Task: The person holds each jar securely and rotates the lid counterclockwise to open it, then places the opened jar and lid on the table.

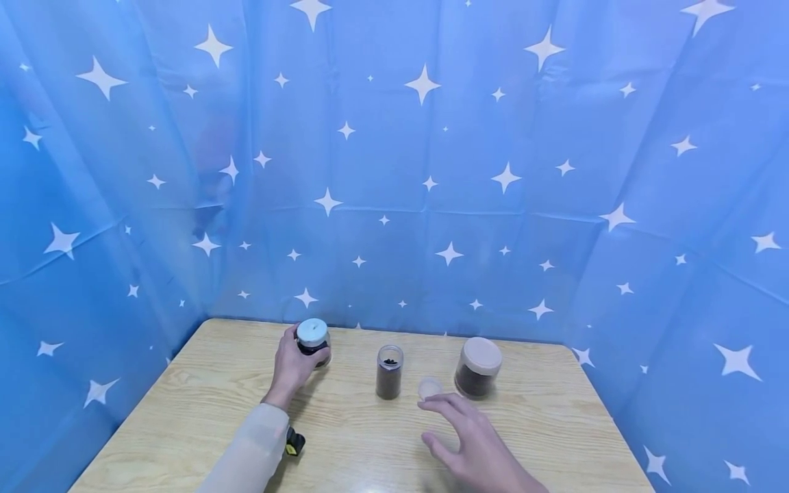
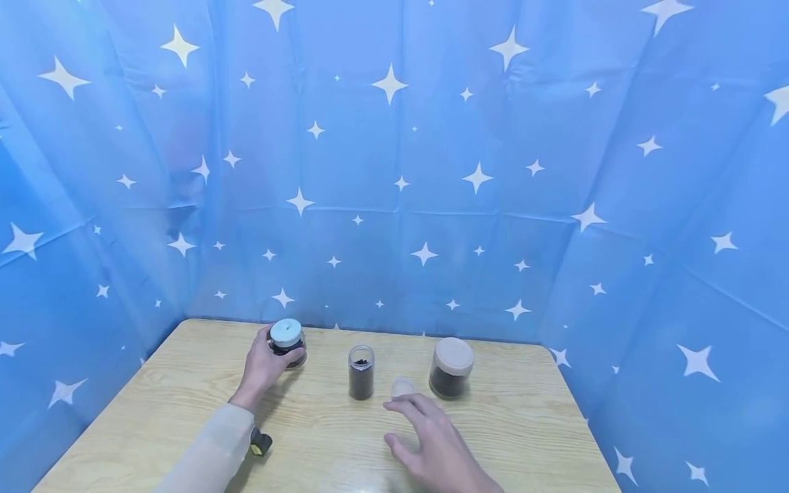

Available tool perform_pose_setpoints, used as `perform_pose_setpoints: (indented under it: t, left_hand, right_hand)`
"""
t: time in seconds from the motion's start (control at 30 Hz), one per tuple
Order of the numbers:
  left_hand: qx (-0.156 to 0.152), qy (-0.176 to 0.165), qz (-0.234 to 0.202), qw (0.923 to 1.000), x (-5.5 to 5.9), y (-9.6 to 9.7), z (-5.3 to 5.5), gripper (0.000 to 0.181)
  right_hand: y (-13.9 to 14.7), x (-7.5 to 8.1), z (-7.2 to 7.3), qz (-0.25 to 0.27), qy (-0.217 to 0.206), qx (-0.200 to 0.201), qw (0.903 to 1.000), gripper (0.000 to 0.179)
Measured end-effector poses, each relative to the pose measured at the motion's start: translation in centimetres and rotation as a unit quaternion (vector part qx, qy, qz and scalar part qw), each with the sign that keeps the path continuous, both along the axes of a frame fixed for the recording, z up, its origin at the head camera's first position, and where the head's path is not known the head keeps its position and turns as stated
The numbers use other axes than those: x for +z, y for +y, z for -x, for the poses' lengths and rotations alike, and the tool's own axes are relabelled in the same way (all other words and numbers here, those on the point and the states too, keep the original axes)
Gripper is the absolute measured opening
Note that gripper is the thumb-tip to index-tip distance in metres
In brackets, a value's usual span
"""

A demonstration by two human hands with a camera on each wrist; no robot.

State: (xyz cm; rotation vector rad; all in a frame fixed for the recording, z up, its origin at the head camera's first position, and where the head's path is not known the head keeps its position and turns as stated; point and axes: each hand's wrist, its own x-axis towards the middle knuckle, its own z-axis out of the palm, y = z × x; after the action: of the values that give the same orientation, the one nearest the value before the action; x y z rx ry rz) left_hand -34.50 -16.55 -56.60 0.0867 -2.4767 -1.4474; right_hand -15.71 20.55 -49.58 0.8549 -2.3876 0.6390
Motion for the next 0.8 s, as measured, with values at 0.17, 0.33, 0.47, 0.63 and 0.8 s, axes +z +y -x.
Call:
perform_pose_setpoints:
  t: [0.17,0.33,0.47,0.63,0.8]
  left_hand:
    - [-0.003,-0.025,0.004,0.9997,2.3,0.7,-1.6,0.094]
    - [-0.006,-0.048,0.006,0.9988,2.6,0.9,-1.9,0.094]
    - [-0.009,-0.047,0.020,0.9987,2.6,1.0,-2.0,0.095]
    - [-0.018,-0.054,0.021,0.9981,2.4,0.9,-1.9,0.095]
    - [-0.021,-0.071,0.015,0.9971,2.3,1.0,-1.9,0.095]
  right_hand:
    - [-0.2,0.1,-0.2,-0.008,0.013,0.009,0.9998,0.051]
    - [-0.5,0.2,-0.3,-0.014,0.027,0.020,0.9993,0.049]
    - [-0.7,0.2,-0.5,-0.017,0.024,0.021,0.9993,0.052]
    - [-1.1,0.5,-0.9,-0.024,0.016,0.016,0.9995,0.052]
    - [-1.4,0.6,-1.2,-0.022,0.012,0.022,0.9994,0.050]
